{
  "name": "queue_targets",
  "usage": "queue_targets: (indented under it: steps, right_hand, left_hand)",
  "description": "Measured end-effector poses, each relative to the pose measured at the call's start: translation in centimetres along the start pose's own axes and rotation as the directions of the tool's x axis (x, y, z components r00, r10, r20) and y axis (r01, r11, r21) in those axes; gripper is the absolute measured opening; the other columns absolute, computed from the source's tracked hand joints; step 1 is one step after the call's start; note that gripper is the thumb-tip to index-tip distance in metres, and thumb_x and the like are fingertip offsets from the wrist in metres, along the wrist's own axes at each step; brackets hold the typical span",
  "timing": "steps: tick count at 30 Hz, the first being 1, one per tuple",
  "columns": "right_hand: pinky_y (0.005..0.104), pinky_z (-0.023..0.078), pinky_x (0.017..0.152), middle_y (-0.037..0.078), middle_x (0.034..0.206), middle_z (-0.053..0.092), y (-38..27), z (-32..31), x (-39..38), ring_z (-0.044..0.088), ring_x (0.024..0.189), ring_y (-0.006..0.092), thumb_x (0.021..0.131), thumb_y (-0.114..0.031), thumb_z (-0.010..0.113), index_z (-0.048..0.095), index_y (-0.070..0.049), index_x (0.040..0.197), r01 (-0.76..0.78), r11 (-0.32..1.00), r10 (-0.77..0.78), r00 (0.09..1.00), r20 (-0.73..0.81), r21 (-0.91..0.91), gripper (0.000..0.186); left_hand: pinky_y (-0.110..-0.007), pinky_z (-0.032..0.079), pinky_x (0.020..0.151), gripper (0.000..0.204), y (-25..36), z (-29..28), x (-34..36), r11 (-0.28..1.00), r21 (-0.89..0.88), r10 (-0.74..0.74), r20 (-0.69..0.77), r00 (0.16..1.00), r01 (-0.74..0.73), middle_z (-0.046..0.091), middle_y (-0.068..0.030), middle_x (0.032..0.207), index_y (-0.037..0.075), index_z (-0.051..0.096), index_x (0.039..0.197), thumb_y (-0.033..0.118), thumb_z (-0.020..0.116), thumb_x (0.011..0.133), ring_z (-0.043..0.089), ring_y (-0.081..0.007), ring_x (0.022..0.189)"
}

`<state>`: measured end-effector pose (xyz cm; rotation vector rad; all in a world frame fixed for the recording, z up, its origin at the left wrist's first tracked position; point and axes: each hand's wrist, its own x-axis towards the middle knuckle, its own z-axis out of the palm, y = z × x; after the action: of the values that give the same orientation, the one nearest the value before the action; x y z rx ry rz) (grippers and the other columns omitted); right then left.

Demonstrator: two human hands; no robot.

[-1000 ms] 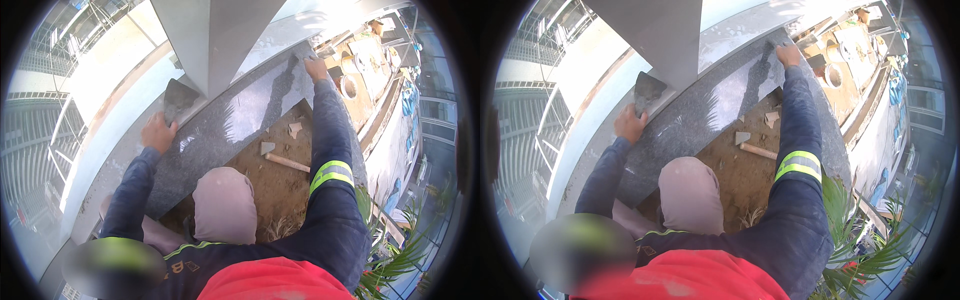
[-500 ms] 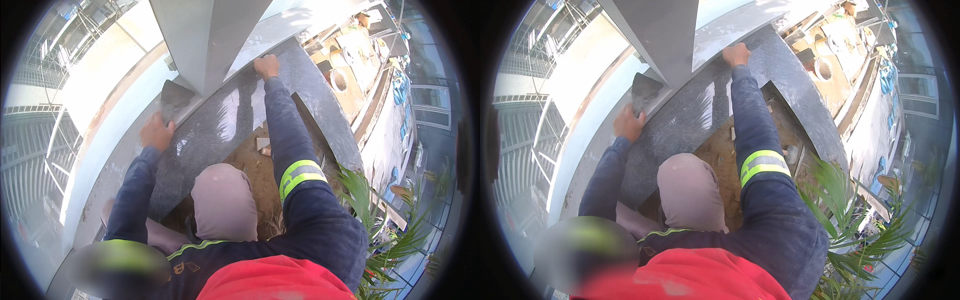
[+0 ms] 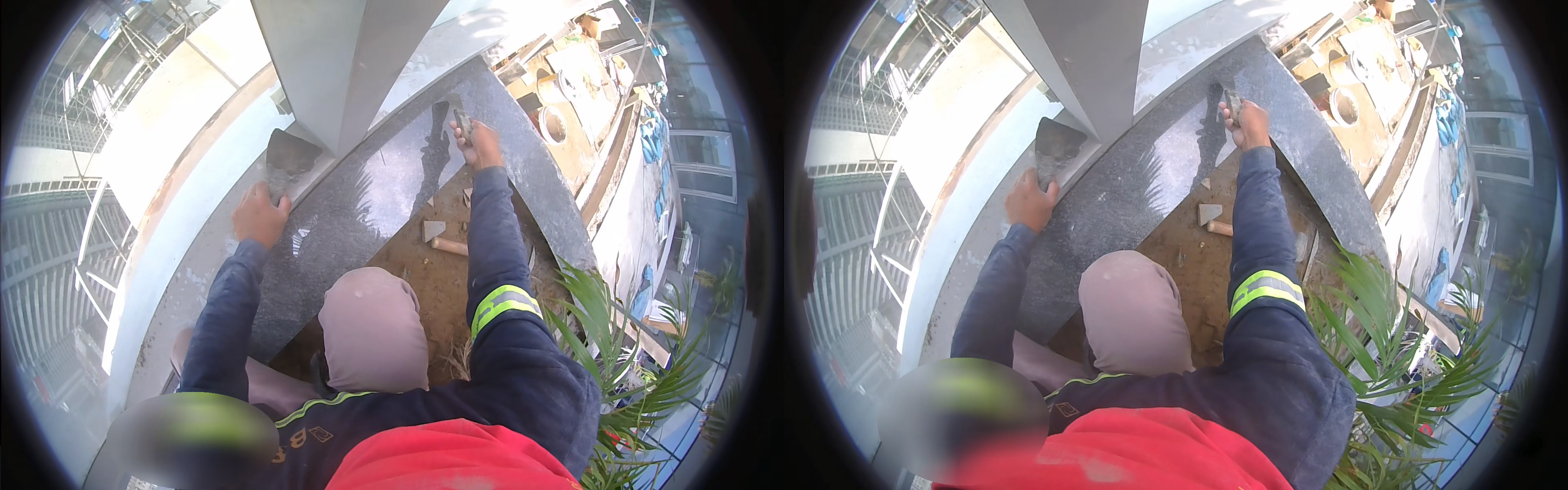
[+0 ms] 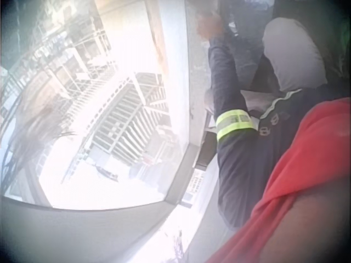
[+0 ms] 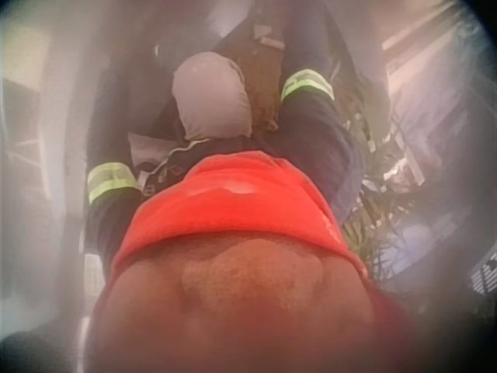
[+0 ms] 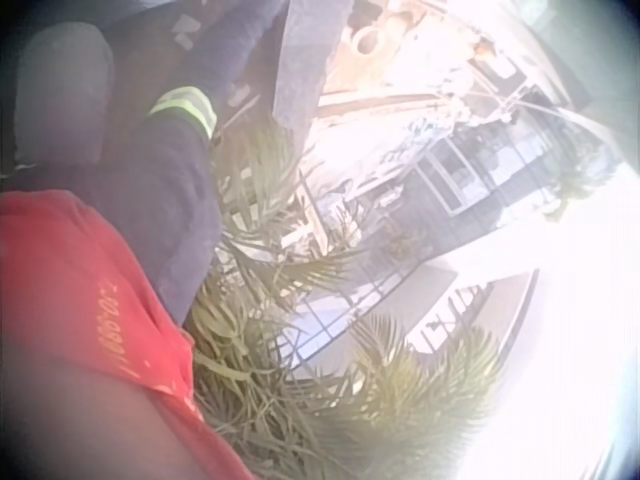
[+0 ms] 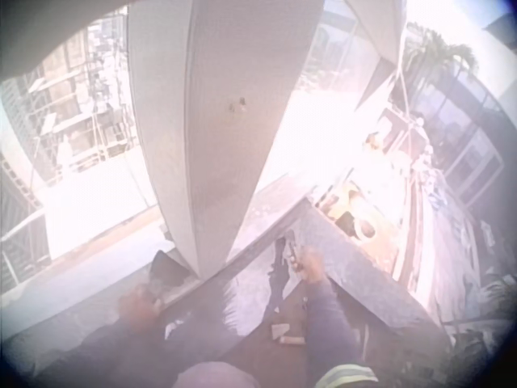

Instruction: The person applies grout to the joints between stone tiles on a curved surface using a trowel and a smaller tool. They repeatedly scoop grout and press it into the seams, smoothing the surface along the edge of the structure.

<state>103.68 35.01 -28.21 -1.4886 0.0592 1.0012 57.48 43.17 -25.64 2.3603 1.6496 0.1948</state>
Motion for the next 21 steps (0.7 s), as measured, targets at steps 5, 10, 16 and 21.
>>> queue_targets:
  steps: [5, 10, 16, 21]
  right_hand:
    - [0.0253, 0.036, 0.041, 0.017, 0.090, 0.065, 2.9, 1.7, 0.5, 0.052, 0.055, 0.0134, 0.107, -0.019, 0.046, 0.057, 0.004, 0.113, 0.029, 0.986, -0.044, 0.995, -0.085, -0.164, 0.026]
    - [0.0260, 0.033, 0.040, 0.017, 0.087, 0.064, 0.0, 5.0, 5.9, 0.047, 0.052, 0.0123, 0.106, -0.016, 0.045, 0.058, 0.004, 0.110, -0.018, 0.990, 0.001, 0.993, -0.120, -0.138, 0.024]
    - [0.0418, 0.052, 0.069, 0.027, 0.105, 0.069, -1.1, -1.8, 10.9, 0.068, 0.082, 0.0363, 0.105, -0.022, 0.045, 0.057, 0.007, 0.128, 0.368, 0.736, -0.514, 0.850, -0.114, -0.568, 0.039]
    - [0.0508, 0.049, 0.098, 0.024, 0.124, 0.066, 3.9, -0.8, 3.4, 0.062, 0.119, 0.0428, 0.105, -0.031, 0.049, 0.057, -0.005, 0.142, 0.326, 0.175, -0.544, 0.819, 0.184, -0.929, 0.046]
  left_hand:
    - [-0.051, 0.053, 0.085, 0.040, 0.3, -0.2, 0.2, 1.000, 0.002, -0.029, 0.038, 0.999, 0.029, 0.070, -0.0164, 0.105, 0.003, 0.064, 0.104, 0.037, 0.070, 0.084, 0.067, -0.0363, 0.101]
    - [-0.050, 0.053, 0.084, 0.041, -0.4, 0.4, -0.1, 1.000, 0.020, 0.014, -0.033, 0.999, -0.014, 0.070, -0.0159, 0.104, 0.003, 0.064, 0.106, 0.038, 0.070, 0.084, 0.068, -0.0360, 0.100]
    - [-0.050, 0.054, 0.082, 0.039, 1.5, 0.9, 0.3, 0.997, -0.034, 0.064, -0.036, 0.997, -0.065, 0.069, -0.0152, 0.100, 0.004, 0.064, 0.105, 0.036, 0.070, 0.085, 0.068, -0.0352, 0.097]
    - [-0.049, 0.054, 0.080, 0.037, -0.7, -0.1, -0.3, 0.999, 0.043, 0.000, -0.015, 1.000, 0.000, 0.068, -0.0150, 0.099, 0.004, 0.063, 0.101, 0.037, 0.070, 0.085, 0.068, -0.0351, 0.096]
